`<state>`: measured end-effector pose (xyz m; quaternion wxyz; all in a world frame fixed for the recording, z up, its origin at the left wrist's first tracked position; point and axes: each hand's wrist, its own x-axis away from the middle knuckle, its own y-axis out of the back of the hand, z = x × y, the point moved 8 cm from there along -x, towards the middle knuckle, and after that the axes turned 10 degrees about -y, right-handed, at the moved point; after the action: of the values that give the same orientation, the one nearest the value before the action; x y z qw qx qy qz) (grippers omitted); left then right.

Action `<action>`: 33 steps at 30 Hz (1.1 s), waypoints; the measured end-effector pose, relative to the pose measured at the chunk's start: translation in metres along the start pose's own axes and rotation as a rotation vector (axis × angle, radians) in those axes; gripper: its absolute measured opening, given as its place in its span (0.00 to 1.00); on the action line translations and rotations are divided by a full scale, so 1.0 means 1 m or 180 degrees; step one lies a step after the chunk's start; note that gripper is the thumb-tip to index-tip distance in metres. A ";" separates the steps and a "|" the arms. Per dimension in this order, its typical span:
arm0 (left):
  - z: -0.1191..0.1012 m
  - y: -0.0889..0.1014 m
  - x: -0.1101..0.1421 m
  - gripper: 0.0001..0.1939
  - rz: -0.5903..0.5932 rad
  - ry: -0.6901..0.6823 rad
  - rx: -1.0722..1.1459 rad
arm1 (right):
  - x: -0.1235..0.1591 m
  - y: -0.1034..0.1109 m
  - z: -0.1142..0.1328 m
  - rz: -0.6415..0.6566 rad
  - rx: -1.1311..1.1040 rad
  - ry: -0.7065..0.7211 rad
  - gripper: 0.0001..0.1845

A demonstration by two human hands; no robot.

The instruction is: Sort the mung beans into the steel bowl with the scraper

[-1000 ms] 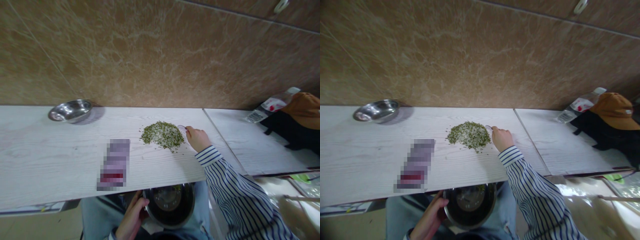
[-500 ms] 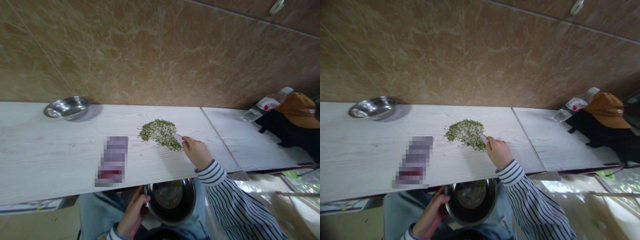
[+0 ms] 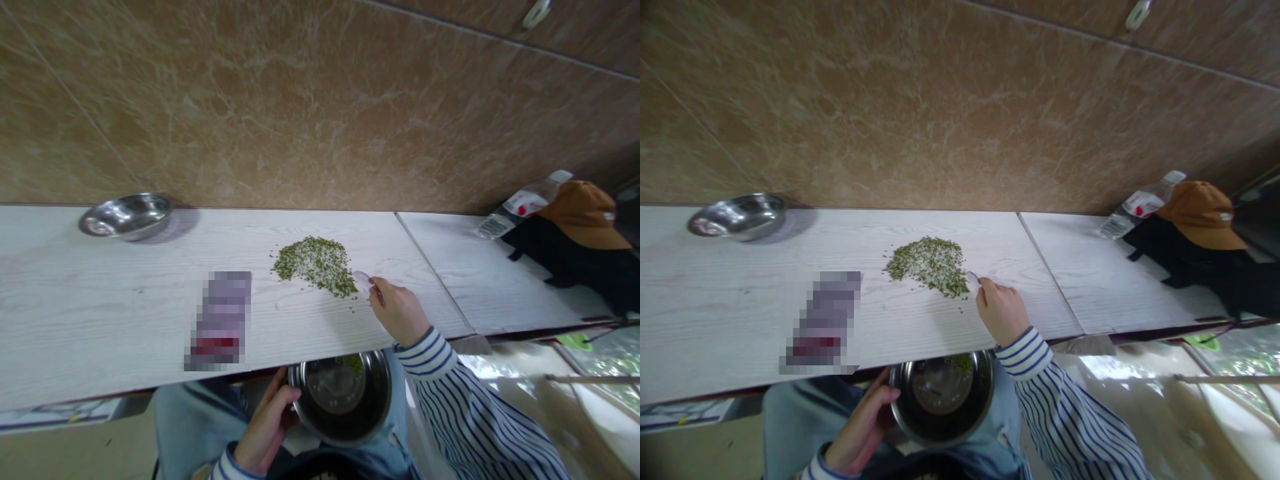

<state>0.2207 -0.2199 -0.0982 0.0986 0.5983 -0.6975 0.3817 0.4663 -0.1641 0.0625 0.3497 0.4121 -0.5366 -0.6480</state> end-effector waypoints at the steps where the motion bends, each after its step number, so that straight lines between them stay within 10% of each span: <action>1: 0.000 0.000 0.000 0.29 -0.0018 0.0000 -0.0005 | 0.003 0.000 0.003 0.0009 -0.0027 0.0012 0.16; 16: 0.007 -0.004 0.001 0.30 0.0173 0.0064 0.0014 | 0.027 0.008 -0.019 -0.0034 -0.0347 -0.0192 0.18; 24: 0.002 -0.003 0.006 0.34 0.0153 0.0059 0.0055 | 0.041 0.003 0.018 0.0098 -0.0323 -0.0009 0.17; 33: -0.005 0.000 0.009 0.35 0.0083 -0.0011 0.0061 | -0.013 0.012 -0.022 -0.0167 0.0145 -0.0316 0.17</action>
<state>0.2168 -0.2239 -0.0895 0.0866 0.5908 -0.7017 0.3886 0.4920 -0.1638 0.0743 0.2960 0.4012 -0.5569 -0.6643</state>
